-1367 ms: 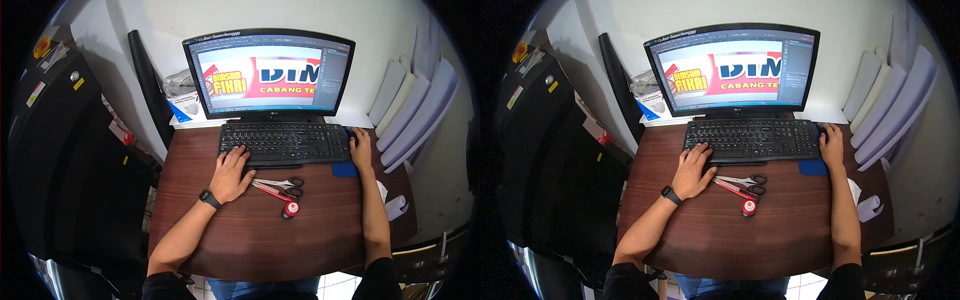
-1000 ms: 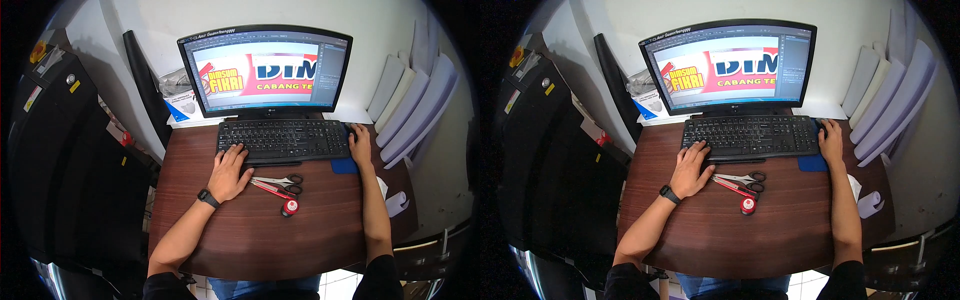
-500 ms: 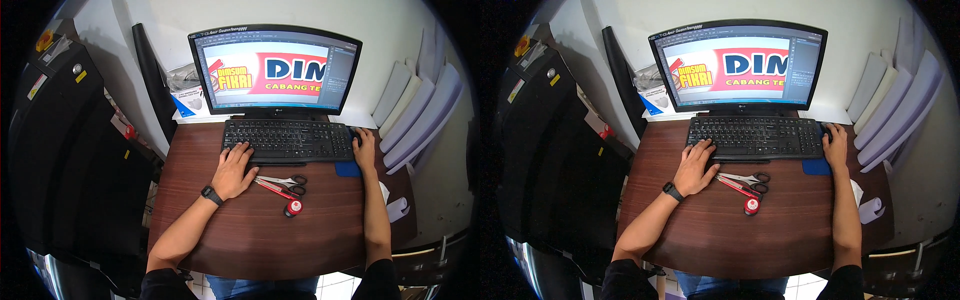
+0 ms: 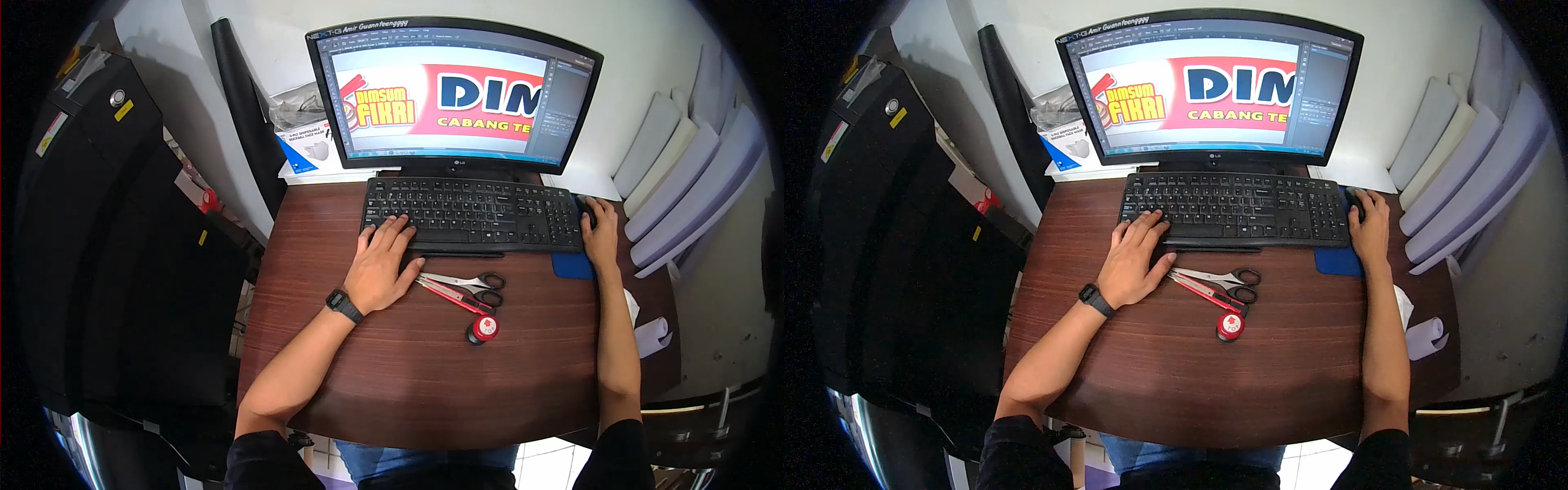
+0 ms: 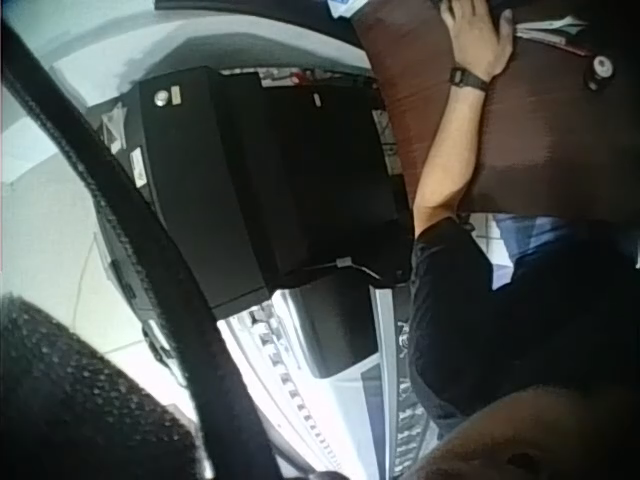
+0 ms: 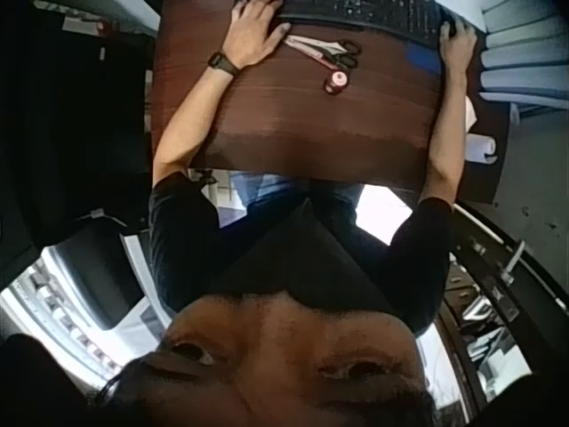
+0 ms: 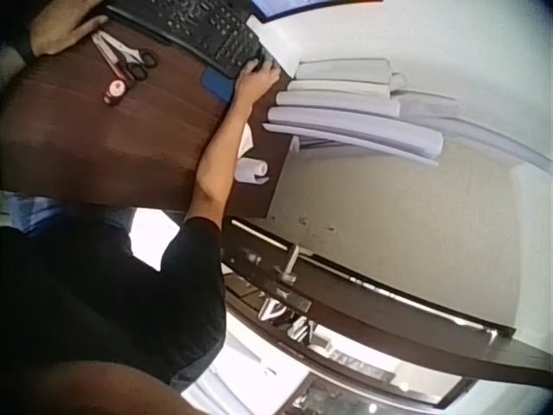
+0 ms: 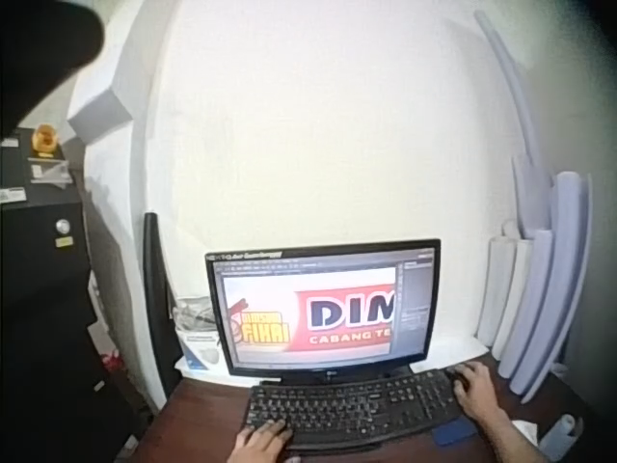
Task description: Designing a logo for 'Dimsum Fikri' using graphic design software on a computer.
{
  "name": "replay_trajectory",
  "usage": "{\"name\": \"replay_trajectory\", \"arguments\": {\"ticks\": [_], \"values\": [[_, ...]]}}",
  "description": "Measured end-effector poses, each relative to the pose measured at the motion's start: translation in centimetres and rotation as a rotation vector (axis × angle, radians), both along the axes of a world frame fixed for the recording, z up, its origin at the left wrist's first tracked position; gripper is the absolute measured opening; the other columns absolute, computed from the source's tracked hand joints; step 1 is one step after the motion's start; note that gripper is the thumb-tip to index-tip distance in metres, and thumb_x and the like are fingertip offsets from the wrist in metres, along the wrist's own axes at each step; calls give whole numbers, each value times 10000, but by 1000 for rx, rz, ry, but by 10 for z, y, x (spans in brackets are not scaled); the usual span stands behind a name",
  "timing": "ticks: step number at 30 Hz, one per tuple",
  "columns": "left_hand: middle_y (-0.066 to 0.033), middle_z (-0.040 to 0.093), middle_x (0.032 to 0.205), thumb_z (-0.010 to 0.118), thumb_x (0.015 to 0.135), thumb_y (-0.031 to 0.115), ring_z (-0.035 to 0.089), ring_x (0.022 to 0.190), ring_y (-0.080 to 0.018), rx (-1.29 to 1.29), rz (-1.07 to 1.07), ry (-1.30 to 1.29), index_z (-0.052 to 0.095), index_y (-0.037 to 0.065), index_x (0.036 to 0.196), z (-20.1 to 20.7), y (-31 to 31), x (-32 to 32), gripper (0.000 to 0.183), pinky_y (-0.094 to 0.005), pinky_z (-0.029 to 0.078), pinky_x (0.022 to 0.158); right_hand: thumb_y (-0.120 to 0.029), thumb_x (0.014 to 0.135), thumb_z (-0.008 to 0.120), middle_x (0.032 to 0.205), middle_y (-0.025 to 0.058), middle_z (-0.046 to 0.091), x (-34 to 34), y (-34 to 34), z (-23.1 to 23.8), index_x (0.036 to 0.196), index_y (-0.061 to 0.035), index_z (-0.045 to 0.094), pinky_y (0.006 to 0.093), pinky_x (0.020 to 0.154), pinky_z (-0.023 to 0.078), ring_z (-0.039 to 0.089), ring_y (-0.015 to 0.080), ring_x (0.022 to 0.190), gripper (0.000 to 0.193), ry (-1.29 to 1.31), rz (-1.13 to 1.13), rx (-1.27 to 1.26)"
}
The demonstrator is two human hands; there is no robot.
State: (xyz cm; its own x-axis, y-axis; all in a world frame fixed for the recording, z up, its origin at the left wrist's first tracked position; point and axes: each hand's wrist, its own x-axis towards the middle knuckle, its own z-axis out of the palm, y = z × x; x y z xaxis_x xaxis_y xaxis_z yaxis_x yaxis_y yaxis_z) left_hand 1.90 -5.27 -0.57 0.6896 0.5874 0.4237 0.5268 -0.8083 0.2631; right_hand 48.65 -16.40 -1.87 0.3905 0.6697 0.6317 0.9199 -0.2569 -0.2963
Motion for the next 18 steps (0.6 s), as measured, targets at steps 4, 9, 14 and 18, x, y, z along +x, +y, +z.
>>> {"name": "replay_trajectory", "arguments": {"ticks": [4, 9, 14, 18], "values": [[-201, 451, 1538, 603, 1000, 338, 365, 1480, -355, 7, 2, 2, 519, 4, 1428, 0, 0, 0, 550, -533, 238, 1210, -124, 937, 662, 1363, 202, 590, 1, 0, 0, 1297, -70, 678, 462, 1073, 460, 548, 401, 1268, 364, -2, 3, 2], [-195, 455, 1536, 602, 1001, 340, 364, 1481, -352, 14, 7, 5, 519, 9, 1430, -2, 0, 0, 548, -534, 240, 1210, -122, 935, 664, 1348, 208, 598, -1, 1, 0, 1289, -60, 683, 464, 1068, 465, 557, 403, 1255, 360, -10, 0, 9], [-197, 458, 1533, 604, 1000, 342, 364, 1481, -352, 7, 8, 2, 516, 10, 1436, 0, 0, 0, 556, -537, 238, 1211, -119, 933, 667, 1345, 208, 600, -1, 0, 0, 1286, -52, 685, 464, 1067, 465, 561, 399, 1249, 359, -3, 0, 17], [-198, 457, 1534, 606, 998, 341, 362, 1482, -353, 4, 7, 4, 515, 8, 1437, 0, 0, 0, 558, -538, 236, 1211, -122, 934, 670, 1346, 205, 600, -1, 0, 1, 1289, -55, 683, 462, 1066, 465, 558, 398, 1252, 362, -1, 13, 19]]}}
